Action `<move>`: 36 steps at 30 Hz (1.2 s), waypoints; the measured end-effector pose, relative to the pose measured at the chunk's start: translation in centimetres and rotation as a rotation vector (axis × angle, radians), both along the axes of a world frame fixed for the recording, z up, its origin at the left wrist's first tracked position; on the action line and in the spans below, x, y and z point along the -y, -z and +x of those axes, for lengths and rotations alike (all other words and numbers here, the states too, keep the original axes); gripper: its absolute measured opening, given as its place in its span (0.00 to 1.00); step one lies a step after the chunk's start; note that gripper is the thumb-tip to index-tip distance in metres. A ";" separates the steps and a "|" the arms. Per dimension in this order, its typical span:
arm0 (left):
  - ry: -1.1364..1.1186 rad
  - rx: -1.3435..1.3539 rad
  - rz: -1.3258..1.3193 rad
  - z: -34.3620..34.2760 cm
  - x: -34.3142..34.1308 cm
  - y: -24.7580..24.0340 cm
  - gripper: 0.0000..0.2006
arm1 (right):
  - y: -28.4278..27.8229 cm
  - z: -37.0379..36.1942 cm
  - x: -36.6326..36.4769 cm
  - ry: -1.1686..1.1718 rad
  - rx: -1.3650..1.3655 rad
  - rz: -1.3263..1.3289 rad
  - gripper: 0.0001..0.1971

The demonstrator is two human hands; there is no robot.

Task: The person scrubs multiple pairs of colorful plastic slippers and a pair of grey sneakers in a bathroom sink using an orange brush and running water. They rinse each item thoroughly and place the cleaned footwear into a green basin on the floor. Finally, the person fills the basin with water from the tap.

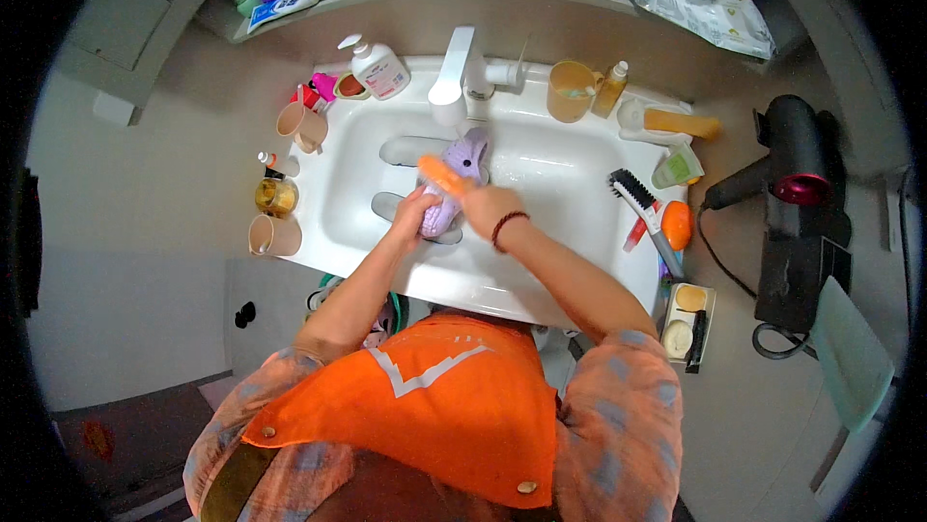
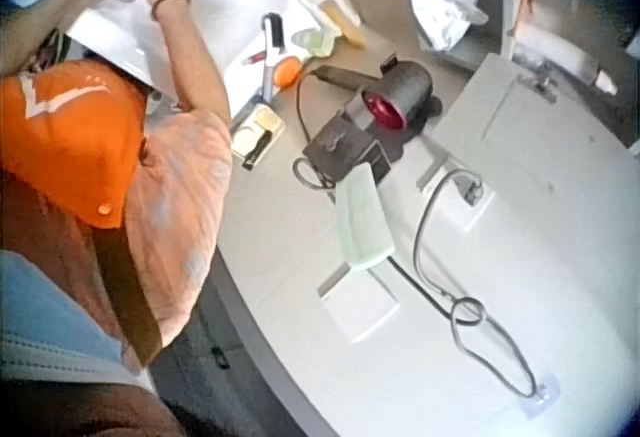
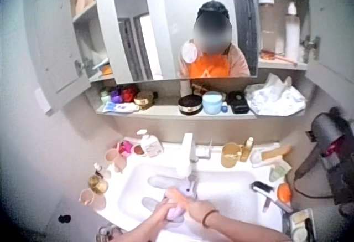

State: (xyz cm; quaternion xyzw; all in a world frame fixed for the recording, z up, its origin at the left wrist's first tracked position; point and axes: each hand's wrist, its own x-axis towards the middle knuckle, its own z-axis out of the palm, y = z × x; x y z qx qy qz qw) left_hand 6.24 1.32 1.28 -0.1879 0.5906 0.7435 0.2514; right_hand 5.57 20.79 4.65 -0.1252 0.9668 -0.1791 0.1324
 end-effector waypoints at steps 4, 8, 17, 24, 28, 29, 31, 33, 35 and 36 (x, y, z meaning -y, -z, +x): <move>-0.020 -0.077 0.013 0.3 0.2 0.7 0.29 | 0.4 -5.3 -3.8 0.258 0.060 0.000 0.15; -0.047 0.148 0.094 0.1 0.6 -1.3 0.26 | 1.6 -3.2 -2.0 0.198 0.001 -0.065 0.17; -0.094 0.308 0.374 -1.0 -0.4 -4.1 0.27 | -1.6 1.0 -3.6 0.248 0.016 -0.121 0.16; -0.303 0.410 0.732 -1.4 -3.5 -1.9 0.25 | -4.6 4.6 0.4 0.035 -0.035 -0.127 0.15; -0.326 0.446 0.748 -1.4 -3.3 -3.1 0.26 | 1.4 1.5 -5.7 0.268 0.025 -0.064 0.16; -0.321 0.439 0.756 -1.5 -3.2 -2.8 0.27 | 0.4 1.7 -5.8 0.278 0.084 -0.070 0.17; -0.318 0.428 0.756 -1.0 -3.8 -2.9 0.28 | -0.6 3.4 -4.1 0.222 -0.056 -0.129 0.17; -0.336 0.405 0.802 -1.3 -3.4 -1.8 0.29 | -2.8 4.6 -0.4 0.088 -0.119 -0.139 0.16; -0.378 0.386 0.907 -2.4 -2.5 1.7 0.29 | -1.3 5.1 0.5 0.041 -0.175 -0.198 0.16; -0.404 0.425 0.857 -2.4 -3.2 0.0 0.30 | -0.5 5.1 0.6 0.030 -0.206 -0.223 0.16</move>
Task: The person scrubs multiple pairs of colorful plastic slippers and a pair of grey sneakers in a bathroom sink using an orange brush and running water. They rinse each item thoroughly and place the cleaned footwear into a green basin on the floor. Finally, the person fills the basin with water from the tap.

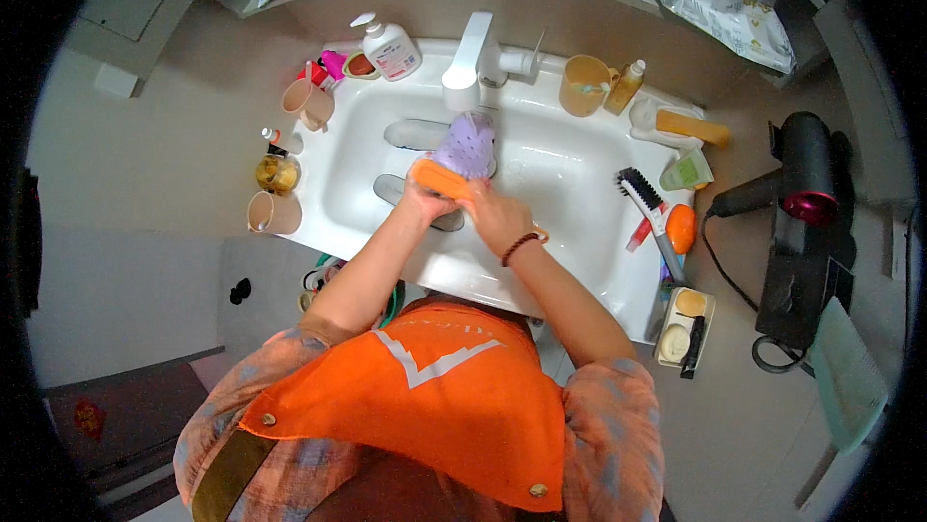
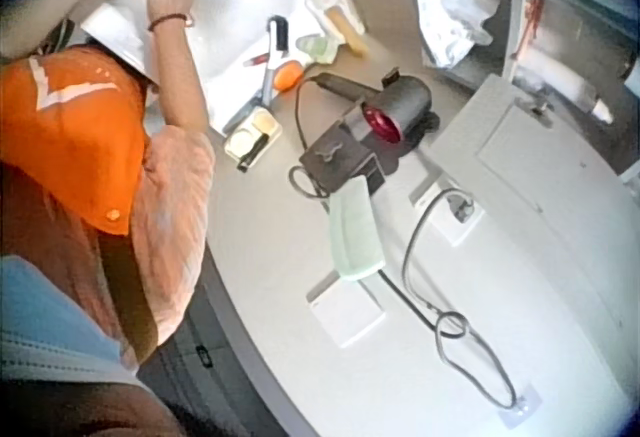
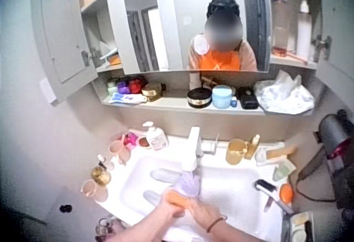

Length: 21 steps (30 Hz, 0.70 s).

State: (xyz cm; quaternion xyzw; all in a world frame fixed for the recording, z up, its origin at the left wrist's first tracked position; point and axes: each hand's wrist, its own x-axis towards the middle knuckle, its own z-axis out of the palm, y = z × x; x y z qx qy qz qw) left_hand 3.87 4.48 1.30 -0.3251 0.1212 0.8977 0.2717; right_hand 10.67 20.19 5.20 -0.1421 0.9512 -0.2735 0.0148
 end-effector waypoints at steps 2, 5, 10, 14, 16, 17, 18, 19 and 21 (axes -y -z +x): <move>-0.004 0.100 -0.085 0.6 -1.1 -3.2 0.30 | 0.7 0.5 -1.9 0.020 0.017 0.030 0.16; 0.065 0.041 -0.143 1.5 -1.3 -4.1 0.27 | 1.7 1.5 -4.8 0.075 0.104 0.156 0.16; 0.036 0.060 -0.114 0.9 -0.9 -4.0 0.27 | 1.2 0.9 -5.5 0.210 0.125 0.087 0.15; -0.067 0.001 0.086 0.2 -0.2 -1.8 0.27 | -0.5 -0.6 -0.1 -0.012 -0.030 -0.012 0.16; -0.009 0.001 -0.081 0.9 0.2 -1.6 0.28 | 0.8 -0.4 -0.2 -0.007 0.008 0.033 0.17; 0.013 -0.003 -0.159 1.1 0.4 -1.8 0.28 | 2.1 0.3 -1.6 0.026 0.015 0.048 0.17; -0.006 0.001 -0.092 1.5 0.7 -2.4 0.29 | 3.3 1.2 -3.1 0.061 0.032 0.064 0.17; -0.024 0.006 -0.020 1.7 0.8 -3.4 0.29 | 4.3 1.5 -5.1 0.136 0.137 0.099 0.18; 0.000 0.024 0.045 1.5 1.6 -4.5 0.29 | 5.1 1.7 -7.9 0.275 0.340 0.157 0.18</move>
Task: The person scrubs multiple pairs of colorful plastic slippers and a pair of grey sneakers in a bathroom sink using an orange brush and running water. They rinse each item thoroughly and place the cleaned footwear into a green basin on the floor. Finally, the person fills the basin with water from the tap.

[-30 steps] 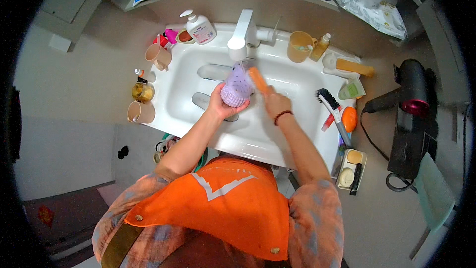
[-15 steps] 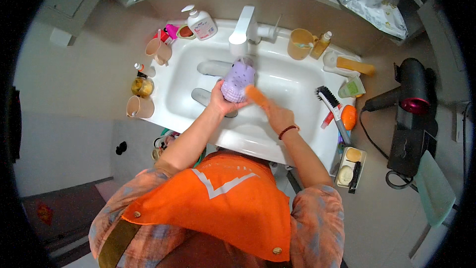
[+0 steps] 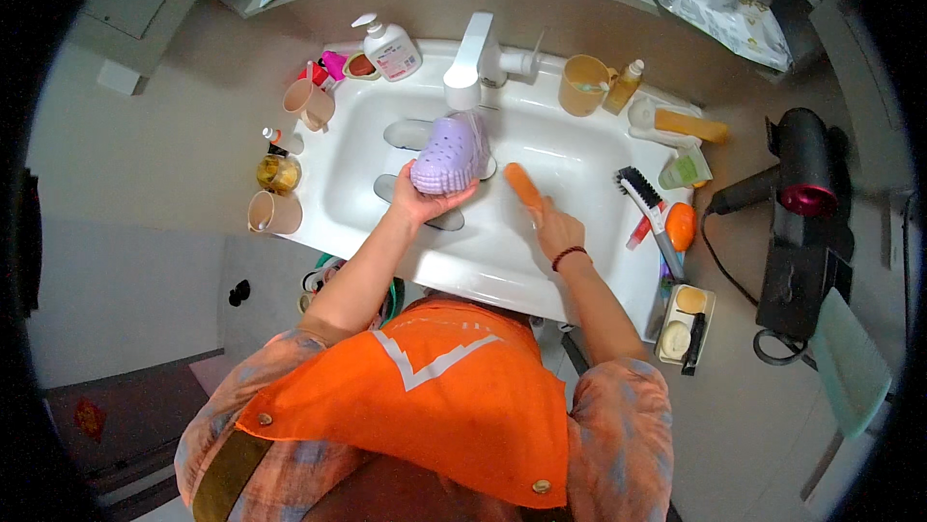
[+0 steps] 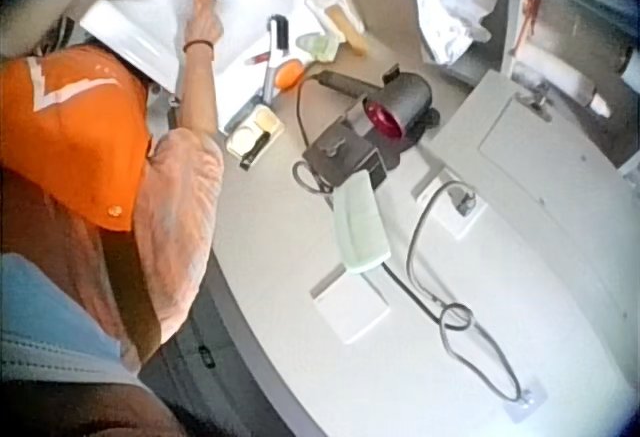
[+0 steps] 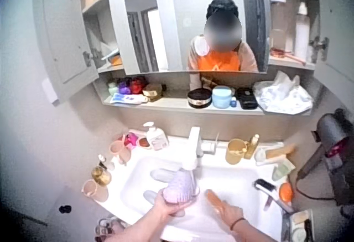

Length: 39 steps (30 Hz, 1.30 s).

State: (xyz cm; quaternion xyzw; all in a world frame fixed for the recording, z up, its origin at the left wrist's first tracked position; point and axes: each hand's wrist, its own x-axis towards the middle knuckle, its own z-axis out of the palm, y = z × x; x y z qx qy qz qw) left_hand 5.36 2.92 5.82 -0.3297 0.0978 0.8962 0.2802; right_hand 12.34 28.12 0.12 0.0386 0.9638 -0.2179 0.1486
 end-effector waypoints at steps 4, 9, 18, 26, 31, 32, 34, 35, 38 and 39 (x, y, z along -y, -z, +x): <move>0.029 0.012 -0.060 -0.7 1.6 2.1 0.32 | -0.2 -1.4 2.9 0.100 -0.179 -0.394 0.16; -0.032 0.081 -0.312 -1.1 2.8 2.5 0.36 | -2.0 -2.2 9.2 -0.037 -0.172 -0.440 0.17; 0.159 -0.139 -0.768 -0.8 5.2 4.1 0.22 | 1.6 -10.5 11.1 0.275 0.019 -0.487 0.19; 0.128 -0.096 -0.841 -0.3 5.7 5.5 0.22 | -1.6 -5.0 12.3 -0.014 0.077 -0.363 0.19; 0.156 -0.127 -0.776 -0.2 6.4 6.2 0.24 | 1.0 -12.2 9.9 0.097 0.006 -0.370 0.19; 0.145 -0.114 -0.827 0.0 6.3 5.8 0.25 | 0.6 -11.6 10.0 0.056 0.002 -0.354 0.19; 0.116 -0.091 -0.910 0.2 5.5 4.6 0.27 | -0.7 -8.4 10.7 -0.014 0.032 -0.308 0.19; 0.136 -0.130 -0.920 0.6 5.4 4.4 0.28 | -1.2 -6.9 10.8 -0.039 0.065 -0.281 0.18; 0.183 -0.250 -0.973 1.5 5.3 3.5 0.31 | -0.1 -8.7 8.9 -0.023 0.050 -0.186 0.21; 0.194 -0.295 -1.004 1.3 5.0 2.4 0.32 | 0.2 -9.6 8.2 -0.032 0.066 -0.127 0.20</move>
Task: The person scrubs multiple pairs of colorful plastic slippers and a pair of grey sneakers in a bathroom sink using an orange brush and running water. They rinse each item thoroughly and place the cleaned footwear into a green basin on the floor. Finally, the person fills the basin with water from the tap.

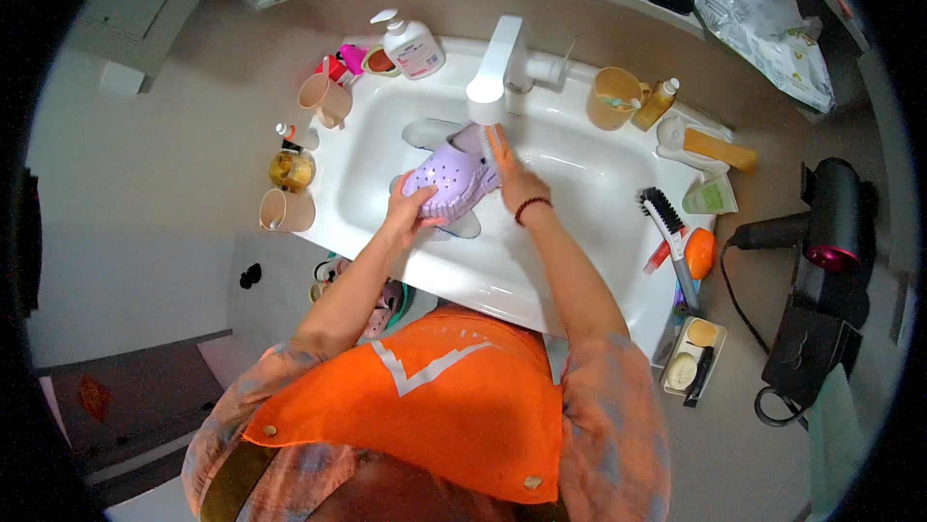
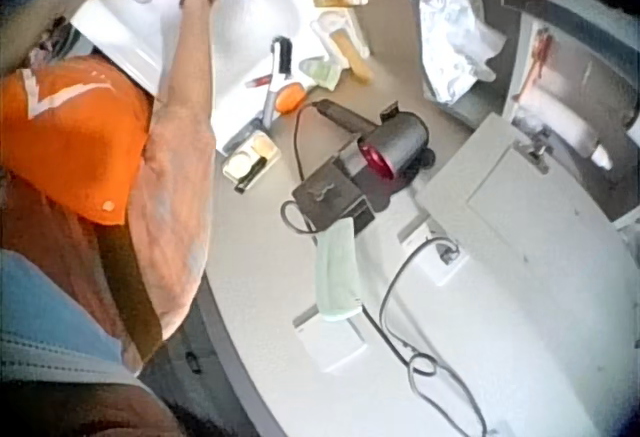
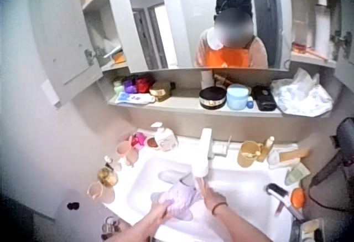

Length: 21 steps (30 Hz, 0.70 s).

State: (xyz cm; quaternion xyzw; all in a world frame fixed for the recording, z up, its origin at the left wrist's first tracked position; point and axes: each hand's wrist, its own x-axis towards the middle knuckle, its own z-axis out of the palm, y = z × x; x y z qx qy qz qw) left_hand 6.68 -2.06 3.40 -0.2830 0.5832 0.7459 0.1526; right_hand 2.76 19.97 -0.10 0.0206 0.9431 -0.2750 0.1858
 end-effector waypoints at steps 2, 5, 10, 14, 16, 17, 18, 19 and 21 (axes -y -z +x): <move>0.088 -0.130 -0.108 -0.8 0.2 -0.6 0.33 | 0.2 -1.9 -1.5 -0.028 0.018 0.116 0.19; 0.199 -0.288 -0.257 -0.9 1.3 0.2 0.33 | -1.7 -1.3 -4.1 -0.041 0.028 0.166 0.18; 0.279 -0.264 -0.235 -1.3 1.5 -0.1 0.34 | -5.2 -0.7 -4.3 -0.500 -0.161 0.237 0.13; 0.503 -0.262 -0.300 -0.6 1.1 2.2 0.34 | -3.8 -2.7 -2.4 -0.746 -0.165 0.343 0.13; 0.461 -0.394 -0.318 -0.1 2.0 4.4 0.34 | -0.1 -2.5 -4.2 -0.697 -0.134 0.378 0.14; 0.469 -0.328 -0.271 0.2 1.5 4.1 0.34 | 3.6 -2.8 -6.4 -0.703 -0.142 0.424 0.15; 0.433 -0.265 -0.232 0.3 1.4 3.1 0.34 | 3.4 -2.3 -9.1 -0.616 -0.053 0.412 0.16; 0.393 -0.215 -0.193 0.1 1.5 2.5 0.34 | 1.6 -1.7 -10.5 -0.528 0.023 0.406 0.17; 0.468 -0.189 -0.217 -0.2 1.3 3.5 0.36 | -1.4 0.1 -9.8 -0.545 -0.012 0.373 0.18</move>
